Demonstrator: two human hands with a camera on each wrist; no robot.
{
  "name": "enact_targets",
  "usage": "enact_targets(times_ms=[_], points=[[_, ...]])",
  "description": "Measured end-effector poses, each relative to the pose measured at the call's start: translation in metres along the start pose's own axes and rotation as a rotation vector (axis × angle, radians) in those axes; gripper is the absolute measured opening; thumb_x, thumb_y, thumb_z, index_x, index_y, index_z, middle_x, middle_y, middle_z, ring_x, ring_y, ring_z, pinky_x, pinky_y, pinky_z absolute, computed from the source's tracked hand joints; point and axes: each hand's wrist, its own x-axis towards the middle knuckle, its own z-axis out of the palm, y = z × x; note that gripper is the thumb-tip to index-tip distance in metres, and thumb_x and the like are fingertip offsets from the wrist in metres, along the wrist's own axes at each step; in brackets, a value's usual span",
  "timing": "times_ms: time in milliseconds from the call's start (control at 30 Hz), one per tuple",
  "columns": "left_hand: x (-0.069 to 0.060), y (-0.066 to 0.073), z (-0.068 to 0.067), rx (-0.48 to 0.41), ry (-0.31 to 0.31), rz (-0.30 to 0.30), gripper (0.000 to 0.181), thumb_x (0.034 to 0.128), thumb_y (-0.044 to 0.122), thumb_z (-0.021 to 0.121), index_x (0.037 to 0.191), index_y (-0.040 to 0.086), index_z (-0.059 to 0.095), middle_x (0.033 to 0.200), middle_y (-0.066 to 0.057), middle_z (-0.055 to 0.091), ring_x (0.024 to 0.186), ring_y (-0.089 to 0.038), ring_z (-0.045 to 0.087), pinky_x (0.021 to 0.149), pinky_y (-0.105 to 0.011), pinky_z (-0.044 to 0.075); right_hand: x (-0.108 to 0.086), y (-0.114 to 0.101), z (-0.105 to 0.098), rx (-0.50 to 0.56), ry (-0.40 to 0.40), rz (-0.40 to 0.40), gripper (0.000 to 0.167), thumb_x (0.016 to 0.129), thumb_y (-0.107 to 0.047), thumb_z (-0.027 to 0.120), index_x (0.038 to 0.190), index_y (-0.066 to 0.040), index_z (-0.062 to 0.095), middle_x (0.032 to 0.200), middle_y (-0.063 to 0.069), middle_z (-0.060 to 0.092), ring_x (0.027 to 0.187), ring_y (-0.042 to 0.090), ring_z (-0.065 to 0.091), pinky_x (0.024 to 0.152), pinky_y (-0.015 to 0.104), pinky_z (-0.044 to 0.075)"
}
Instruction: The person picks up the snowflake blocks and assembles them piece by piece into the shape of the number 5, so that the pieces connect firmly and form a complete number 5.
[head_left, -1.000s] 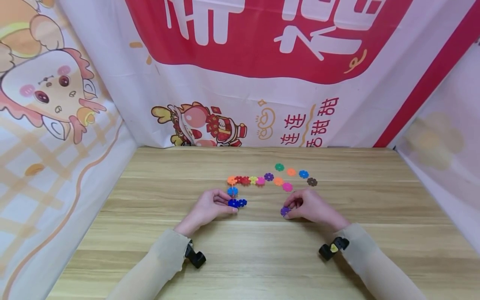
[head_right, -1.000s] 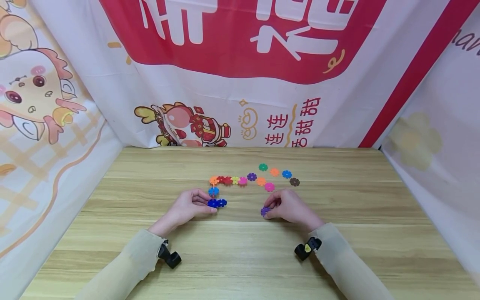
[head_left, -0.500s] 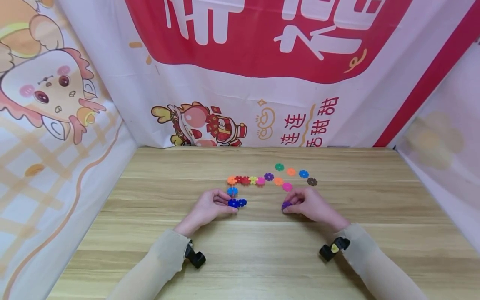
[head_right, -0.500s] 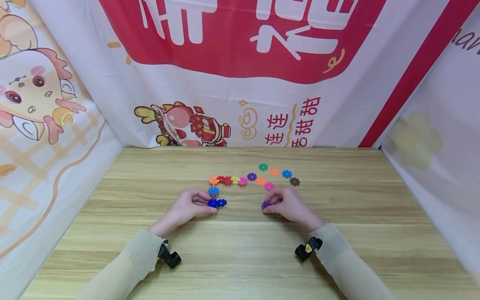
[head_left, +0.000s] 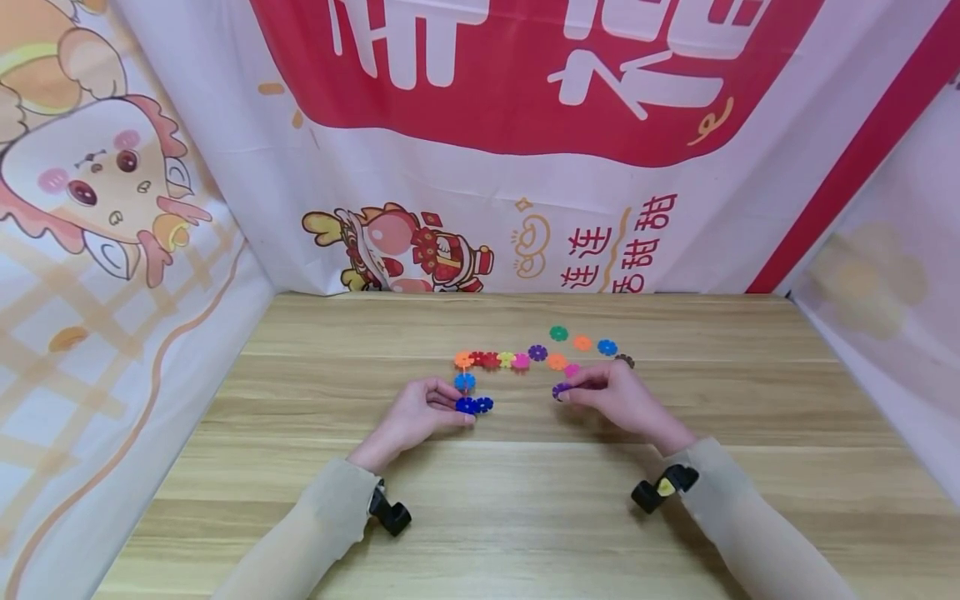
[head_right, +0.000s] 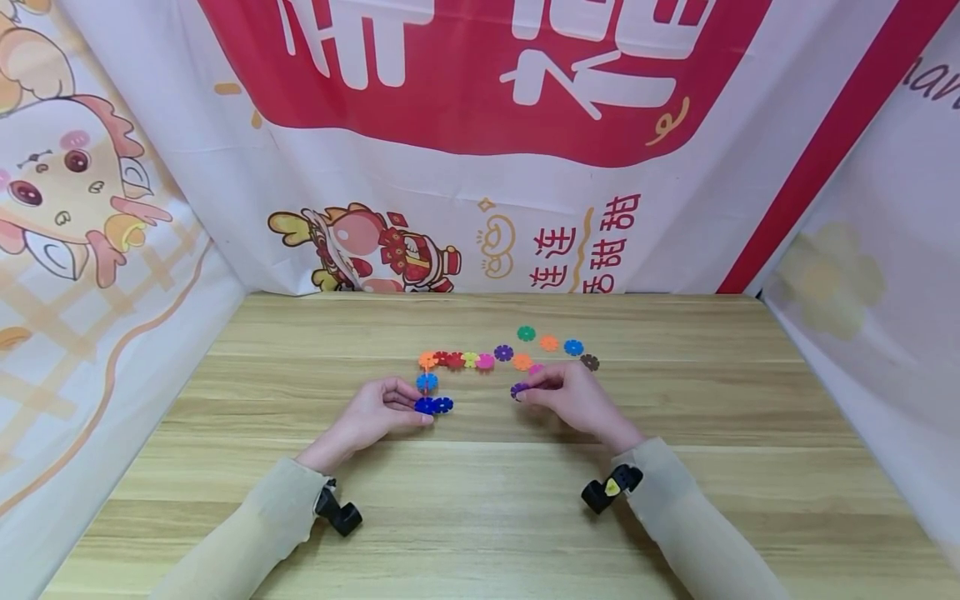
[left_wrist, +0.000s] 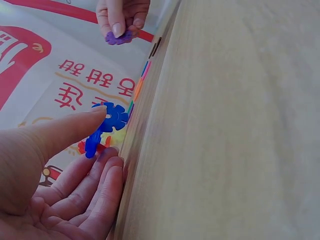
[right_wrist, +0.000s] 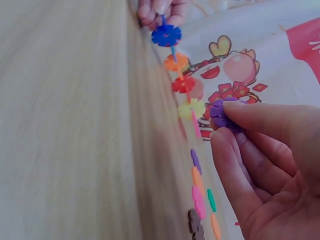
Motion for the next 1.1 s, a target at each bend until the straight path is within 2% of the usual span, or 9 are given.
enact_targets(times_ms=[200,400,533,700,867,1100], points=[[0.0,0.0,0.0,-0.009,-0.002,0.002,0.042,0.0757,0.019,0.093,0.107,0.005,0.067,0.101,-0.006,0.07,0.089,-0.02,0.068,0.083,-0.035,0.056,0.001,-0.009,0.002,0.045,-0.019,0.02,0.018,0.09,-0.029,0.081,0.103,-0.016,0.079,0.106,0.003,0.072,0.094,0.025,0.067,0.084,0.041,0.058],[-0.001,0.001,0.0,0.0,0.003,0.005,0.043,0.0761,0.019,0.092,0.108,0.004,0.067,0.101,-0.006,0.069,0.088,-0.019,0.067,0.082,-0.035,0.057,0.004,-0.016,0.009,0.096,-0.04,0.048,0.019,0.088,-0.025,0.083,0.101,-0.012,0.077,0.099,0.006,0.074,0.089,0.028,0.069,0.08,0.043,0.059],[-0.001,0.002,0.0,0.004,0.004,0.003,0.044,0.0758,0.019,0.093,0.108,0.005,0.067,0.101,-0.006,0.069,0.089,-0.019,0.067,0.082,-0.035,0.057,0.007,-0.014,0.02,0.138,-0.042,0.036,0.02,0.088,-0.022,0.083,0.102,-0.008,0.077,0.095,0.008,0.074,0.086,0.03,0.072,0.077,0.041,0.061],[0.0,0.002,0.001,0.008,0.008,0.0,0.043,0.0752,0.019,0.093,0.107,0.005,0.067,0.101,-0.006,0.069,0.089,-0.02,0.067,0.083,-0.035,0.056,0.013,-0.01,0.037,0.183,-0.052,-0.01,0.015,0.092,-0.012,0.078,0.104,-0.003,0.077,0.1,0.011,0.072,0.087,0.029,0.073,0.077,0.038,0.061],[0.0,0.002,0.0,0.007,0.012,0.009,0.042,0.0753,0.018,0.093,0.106,0.005,0.067,0.099,-0.005,0.07,0.088,-0.02,0.068,0.083,-0.035,0.056,0.02,-0.011,0.055,0.261,-0.035,0.023,0.012,0.092,-0.007,0.076,0.103,-0.002,0.078,0.102,0.011,0.073,0.088,0.026,0.073,0.079,0.035,0.06],[-0.001,0.003,0.001,0.003,0.012,0.014,0.042,0.0752,0.017,0.093,0.106,0.004,0.067,0.099,-0.005,0.07,0.088,-0.02,0.068,0.083,-0.035,0.057,0.027,-0.013,0.069,0.343,-0.014,0.076,0.016,0.09,-0.005,0.078,0.105,0.001,0.076,0.097,0.014,0.075,0.08,0.025,0.074,0.075,0.037,0.061]])
